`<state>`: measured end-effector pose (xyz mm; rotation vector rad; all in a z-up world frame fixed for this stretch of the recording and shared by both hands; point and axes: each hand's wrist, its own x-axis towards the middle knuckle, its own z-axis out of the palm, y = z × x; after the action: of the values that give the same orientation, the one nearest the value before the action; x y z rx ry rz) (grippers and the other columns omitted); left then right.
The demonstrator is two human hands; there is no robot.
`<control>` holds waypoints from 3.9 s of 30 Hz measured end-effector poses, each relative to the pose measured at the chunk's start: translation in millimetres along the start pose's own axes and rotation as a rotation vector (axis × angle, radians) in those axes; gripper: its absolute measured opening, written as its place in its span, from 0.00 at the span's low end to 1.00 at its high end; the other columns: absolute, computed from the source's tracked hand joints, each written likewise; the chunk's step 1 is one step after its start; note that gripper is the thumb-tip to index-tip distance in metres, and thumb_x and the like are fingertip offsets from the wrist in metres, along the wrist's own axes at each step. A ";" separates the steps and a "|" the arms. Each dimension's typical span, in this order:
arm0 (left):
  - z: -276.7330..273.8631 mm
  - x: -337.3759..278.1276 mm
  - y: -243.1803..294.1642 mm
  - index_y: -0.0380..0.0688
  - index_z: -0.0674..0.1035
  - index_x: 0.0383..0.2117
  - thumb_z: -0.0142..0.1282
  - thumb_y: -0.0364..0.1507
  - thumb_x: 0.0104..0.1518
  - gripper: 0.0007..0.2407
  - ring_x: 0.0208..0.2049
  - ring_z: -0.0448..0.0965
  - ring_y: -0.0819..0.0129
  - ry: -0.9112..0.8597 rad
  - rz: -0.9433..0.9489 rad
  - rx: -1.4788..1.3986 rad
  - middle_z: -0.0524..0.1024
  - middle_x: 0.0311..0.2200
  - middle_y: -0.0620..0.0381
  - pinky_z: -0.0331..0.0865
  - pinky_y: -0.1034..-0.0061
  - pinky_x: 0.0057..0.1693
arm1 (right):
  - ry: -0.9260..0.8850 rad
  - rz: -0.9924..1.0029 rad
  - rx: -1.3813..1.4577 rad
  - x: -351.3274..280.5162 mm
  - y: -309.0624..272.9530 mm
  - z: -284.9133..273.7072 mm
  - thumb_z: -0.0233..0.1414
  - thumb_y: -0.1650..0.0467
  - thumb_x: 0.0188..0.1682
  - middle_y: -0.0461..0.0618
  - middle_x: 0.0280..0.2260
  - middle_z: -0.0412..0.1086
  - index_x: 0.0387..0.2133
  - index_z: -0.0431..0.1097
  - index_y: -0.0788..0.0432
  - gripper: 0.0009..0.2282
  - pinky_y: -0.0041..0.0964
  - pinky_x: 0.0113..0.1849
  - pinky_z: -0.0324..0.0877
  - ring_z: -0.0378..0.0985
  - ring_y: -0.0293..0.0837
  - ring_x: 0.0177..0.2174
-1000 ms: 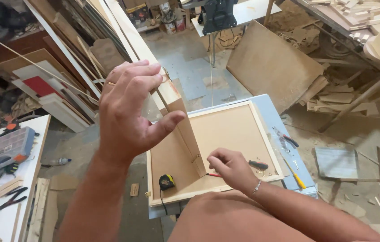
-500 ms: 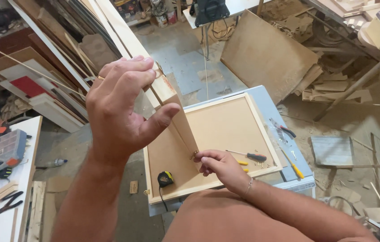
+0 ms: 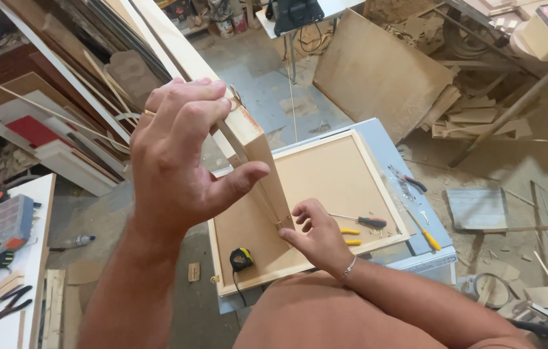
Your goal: Assembling a wooden box by attaching hinges and a lid using a screwdriver
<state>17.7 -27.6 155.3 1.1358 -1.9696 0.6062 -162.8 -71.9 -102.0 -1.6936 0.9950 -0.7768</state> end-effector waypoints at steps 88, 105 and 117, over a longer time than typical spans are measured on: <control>17.2 7.8 -25.7 0.37 0.74 0.47 0.54 0.51 0.62 0.25 0.46 0.71 0.47 -0.053 0.128 0.058 0.70 0.44 0.43 0.61 0.55 0.56 | 0.039 -0.149 -0.318 -3.8 40.4 15.6 0.65 0.59 0.39 0.47 0.49 0.68 0.53 0.62 0.49 0.29 0.45 0.39 0.70 0.77 0.47 0.36; 7.1 29.7 -39.6 0.32 0.78 0.39 0.36 0.52 0.62 0.30 0.30 0.75 0.53 -0.171 0.235 -0.290 0.73 0.25 0.50 0.68 0.55 0.50 | -0.120 -0.166 -0.589 10.6 93.2 45.7 0.56 0.55 0.48 0.49 0.30 0.73 0.42 0.64 0.52 0.18 0.54 0.28 0.68 0.77 0.57 0.32; 32.9 40.6 -72.9 0.39 0.73 0.15 0.29 0.48 0.69 0.30 0.14 0.61 0.68 -0.012 0.125 -0.362 0.66 0.14 0.56 0.55 0.69 0.26 | -0.093 -0.223 -0.602 19.4 71.5 31.5 0.54 0.59 0.47 0.50 0.34 0.75 0.45 0.65 0.51 0.16 0.55 0.30 0.67 0.77 0.61 0.33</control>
<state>56.1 -107.2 170.4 0.8002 -2.0670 0.2880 -145.5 -88.5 -178.9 -2.3673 1.0492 -0.5579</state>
